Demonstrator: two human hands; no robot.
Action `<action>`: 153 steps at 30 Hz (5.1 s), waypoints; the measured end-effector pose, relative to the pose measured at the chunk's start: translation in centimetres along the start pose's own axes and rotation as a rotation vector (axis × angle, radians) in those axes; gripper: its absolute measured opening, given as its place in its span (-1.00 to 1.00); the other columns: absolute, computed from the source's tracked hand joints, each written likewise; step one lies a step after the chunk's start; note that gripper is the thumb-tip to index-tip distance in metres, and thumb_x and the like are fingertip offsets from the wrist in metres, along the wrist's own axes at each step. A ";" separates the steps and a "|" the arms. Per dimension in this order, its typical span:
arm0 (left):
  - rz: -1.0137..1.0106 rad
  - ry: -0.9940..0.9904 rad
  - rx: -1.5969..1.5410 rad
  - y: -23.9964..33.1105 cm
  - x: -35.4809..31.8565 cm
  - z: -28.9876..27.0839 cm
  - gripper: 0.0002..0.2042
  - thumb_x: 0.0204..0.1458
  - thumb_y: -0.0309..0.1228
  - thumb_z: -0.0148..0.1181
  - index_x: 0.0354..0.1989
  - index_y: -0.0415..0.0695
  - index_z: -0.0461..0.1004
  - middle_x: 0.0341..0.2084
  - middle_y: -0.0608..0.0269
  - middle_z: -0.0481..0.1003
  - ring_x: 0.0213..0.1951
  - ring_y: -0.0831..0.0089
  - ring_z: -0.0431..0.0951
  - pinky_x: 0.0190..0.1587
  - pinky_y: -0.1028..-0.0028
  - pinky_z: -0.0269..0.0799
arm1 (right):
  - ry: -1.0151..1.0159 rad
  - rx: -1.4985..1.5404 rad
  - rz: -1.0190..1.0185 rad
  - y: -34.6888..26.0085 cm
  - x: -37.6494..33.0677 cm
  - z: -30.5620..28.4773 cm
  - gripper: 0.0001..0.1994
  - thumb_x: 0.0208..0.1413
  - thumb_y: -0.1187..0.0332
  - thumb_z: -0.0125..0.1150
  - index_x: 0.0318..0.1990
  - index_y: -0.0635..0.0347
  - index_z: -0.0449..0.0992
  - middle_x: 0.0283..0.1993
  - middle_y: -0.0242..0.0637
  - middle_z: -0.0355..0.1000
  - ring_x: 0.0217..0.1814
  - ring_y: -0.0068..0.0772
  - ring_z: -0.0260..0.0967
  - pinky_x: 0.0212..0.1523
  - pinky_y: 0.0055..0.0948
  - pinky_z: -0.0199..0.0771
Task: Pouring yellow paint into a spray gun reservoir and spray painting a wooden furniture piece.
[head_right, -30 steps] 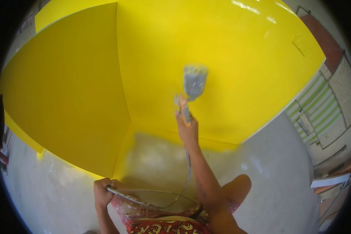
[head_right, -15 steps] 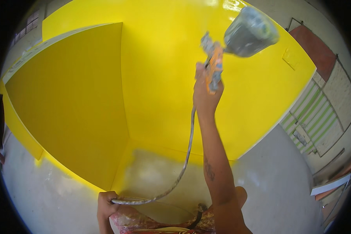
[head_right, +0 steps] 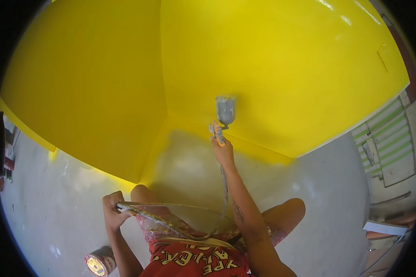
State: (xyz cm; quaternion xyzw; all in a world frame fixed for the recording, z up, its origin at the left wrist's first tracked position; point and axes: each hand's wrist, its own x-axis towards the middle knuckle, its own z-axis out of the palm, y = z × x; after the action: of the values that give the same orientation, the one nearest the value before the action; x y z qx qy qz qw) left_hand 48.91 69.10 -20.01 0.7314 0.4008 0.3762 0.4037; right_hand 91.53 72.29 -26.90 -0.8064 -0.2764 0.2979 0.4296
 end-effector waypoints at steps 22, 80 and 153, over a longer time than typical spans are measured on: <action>0.129 -0.009 -0.349 -1.7 0.1 1.5 -0.46 -0.35 -0.06 0.63 -0.69 -0.22 0.40 -0.74 0.21 0.34 -0.65 0.40 0.33 -0.57 0.42 0.18 | 0.511 0.573 -1.135 -35.0 -6.2 -10.7 -0.80 0.23 0.25 0.28 -0.35 0.13 0.45 -0.55 -0.53 0.28 -0.65 -0.74 0.11 -0.64 -0.62 0.07; -0.049 0.079 -0.180 1.5 -0.7 0.2 -0.32 -0.36 0.01 0.63 -0.75 -0.12 0.12 -0.81 0.41 0.13 -0.67 0.59 0.12 -0.62 0.47 -0.01 | -0.067 0.121 -0.255 -5.9 -0.7 2.7 -0.69 0.22 0.21 0.27 -0.14 0.35 0.55 -0.46 -0.26 0.43 -0.46 -0.48 0.30 -0.35 -0.40 0.37; 0.003 0.182 -0.332 2.2 -0.6 0.4 -0.47 -0.29 -0.15 0.62 -0.73 -0.19 0.30 -0.78 0.26 0.31 -0.72 0.49 0.21 -0.63 0.41 0.06 | 0.245 0.449 -0.881 -31.1 -1.5 -0.1 -0.74 0.25 0.26 0.25 -0.46 0.13 0.41 -0.61 -0.55 0.20 -0.67 -0.71 0.07 -0.64 -0.56 0.04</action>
State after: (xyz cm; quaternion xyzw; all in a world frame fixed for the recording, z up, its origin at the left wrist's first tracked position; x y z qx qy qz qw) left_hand 49.67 67.67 -18.32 0.6181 0.3670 0.5023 0.4805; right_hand 84.71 86.11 0.20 -0.5299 -0.4672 0.0438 0.7064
